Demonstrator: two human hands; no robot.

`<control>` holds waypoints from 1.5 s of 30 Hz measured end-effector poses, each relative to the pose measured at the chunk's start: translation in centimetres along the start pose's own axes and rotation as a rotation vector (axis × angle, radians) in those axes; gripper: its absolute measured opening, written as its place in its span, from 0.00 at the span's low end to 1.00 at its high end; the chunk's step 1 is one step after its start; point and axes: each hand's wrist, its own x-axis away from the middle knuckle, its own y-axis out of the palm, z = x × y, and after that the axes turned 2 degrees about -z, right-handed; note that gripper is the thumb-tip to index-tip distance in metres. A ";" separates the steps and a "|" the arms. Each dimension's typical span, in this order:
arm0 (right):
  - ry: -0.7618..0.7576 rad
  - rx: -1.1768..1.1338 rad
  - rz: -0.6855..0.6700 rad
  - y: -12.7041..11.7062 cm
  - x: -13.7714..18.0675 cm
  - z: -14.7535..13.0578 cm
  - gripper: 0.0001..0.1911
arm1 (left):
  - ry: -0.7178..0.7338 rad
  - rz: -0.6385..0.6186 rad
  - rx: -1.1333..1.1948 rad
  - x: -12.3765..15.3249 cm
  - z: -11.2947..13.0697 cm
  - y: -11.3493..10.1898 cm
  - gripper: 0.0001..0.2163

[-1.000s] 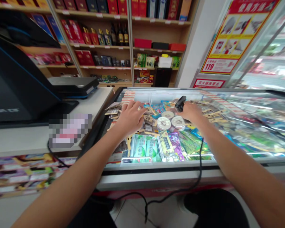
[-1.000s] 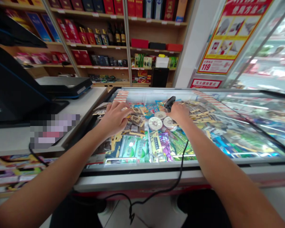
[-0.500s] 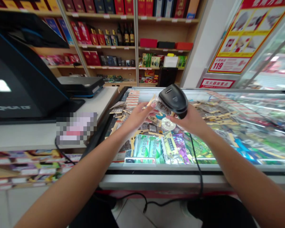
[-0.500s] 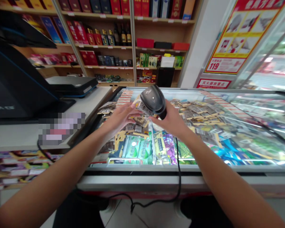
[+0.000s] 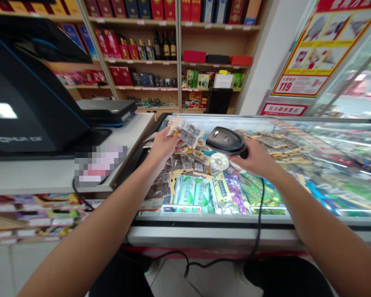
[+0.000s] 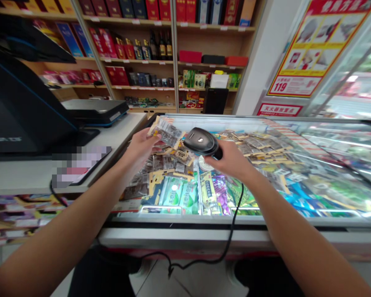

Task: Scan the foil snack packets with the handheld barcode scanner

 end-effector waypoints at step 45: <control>0.373 0.472 0.244 -3.0 -0.8 6.6 0.22 | 0.161 -0.453 -0.226 3.9 0.7 2.7 0.08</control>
